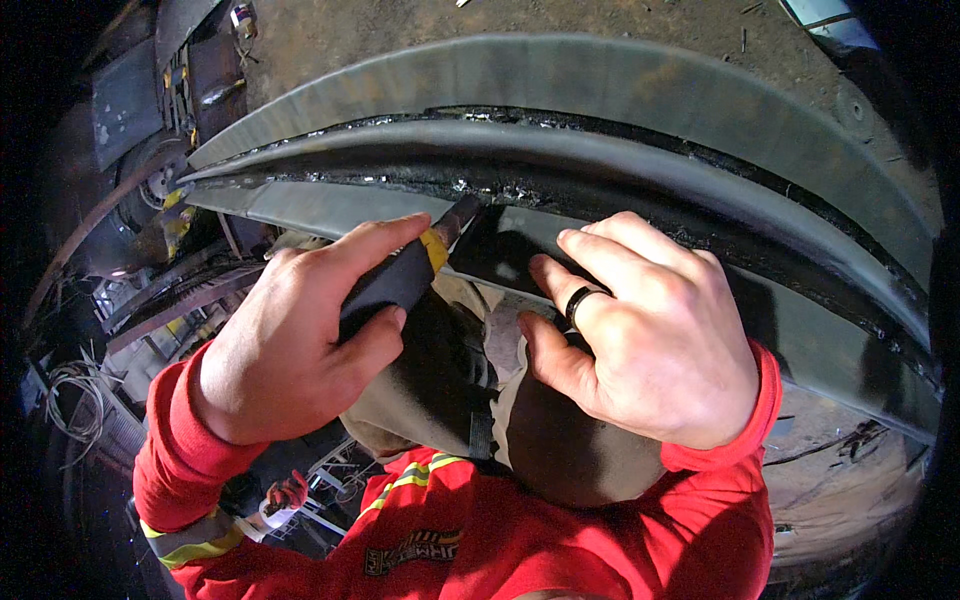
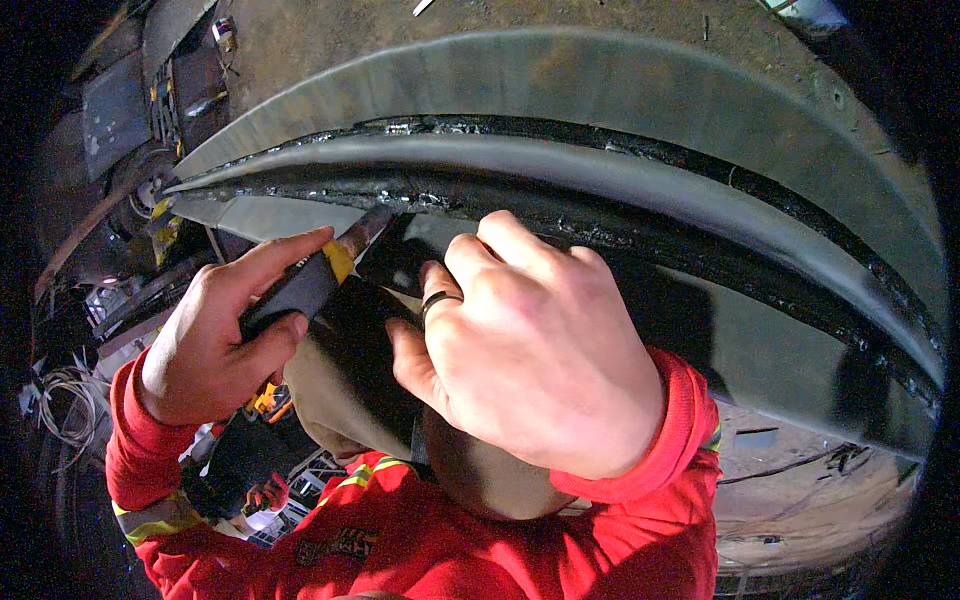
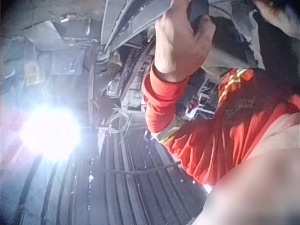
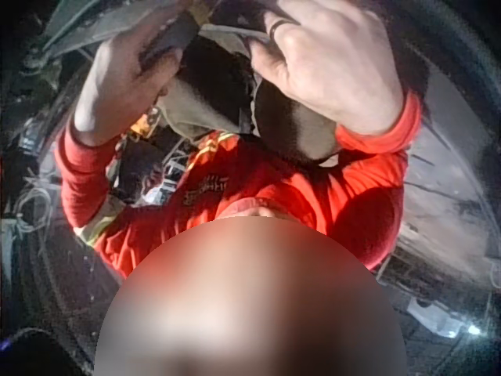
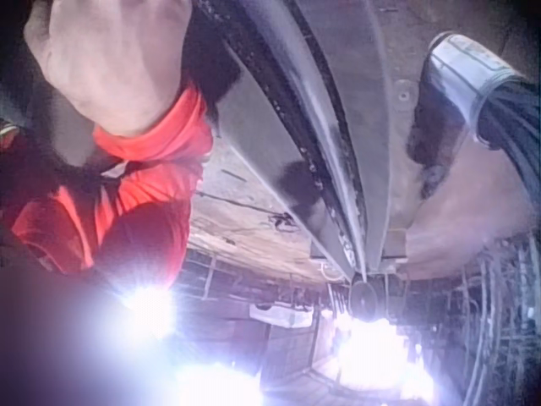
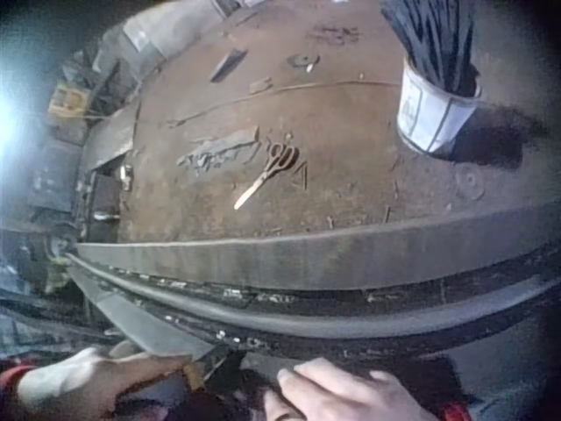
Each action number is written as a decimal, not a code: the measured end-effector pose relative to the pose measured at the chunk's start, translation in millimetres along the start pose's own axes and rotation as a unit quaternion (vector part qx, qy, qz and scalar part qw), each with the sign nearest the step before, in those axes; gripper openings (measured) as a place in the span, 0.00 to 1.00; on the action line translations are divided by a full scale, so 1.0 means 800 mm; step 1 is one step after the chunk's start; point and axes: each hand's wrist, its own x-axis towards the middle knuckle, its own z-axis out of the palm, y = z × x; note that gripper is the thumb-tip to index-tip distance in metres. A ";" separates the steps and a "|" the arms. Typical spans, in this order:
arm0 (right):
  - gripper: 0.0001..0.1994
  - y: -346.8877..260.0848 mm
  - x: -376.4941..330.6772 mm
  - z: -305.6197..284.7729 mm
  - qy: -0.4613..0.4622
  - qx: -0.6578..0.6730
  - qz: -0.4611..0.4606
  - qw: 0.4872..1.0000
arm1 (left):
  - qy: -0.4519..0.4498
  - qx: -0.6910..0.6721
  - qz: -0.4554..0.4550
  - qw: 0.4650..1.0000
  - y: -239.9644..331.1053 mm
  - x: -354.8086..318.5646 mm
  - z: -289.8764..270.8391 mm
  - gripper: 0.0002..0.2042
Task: The person fits a black rubber seal into a groove on a long metal beam. They use a utility knife to trim the seal flush with the beam's edge and then press the seal into place along the length of the beam.
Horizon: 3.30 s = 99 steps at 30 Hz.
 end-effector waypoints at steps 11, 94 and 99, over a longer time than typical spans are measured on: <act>0.15 0.005 -0.001 0.000 -0.005 -0.010 -0.019 1.000 | -0.008 0.066 -0.028 0.997 0.024 0.009 -0.001 0.29; 0.16 0.003 -0.002 -0.001 0.005 0.023 -0.035 0.999 | 0.030 0.059 -0.103 0.993 0.048 -0.034 0.029 0.27; 0.16 0.004 -0.004 0.000 0.015 0.027 -0.034 0.999 | 0.040 0.090 -0.102 0.990 0.048 -0.034 0.037 0.27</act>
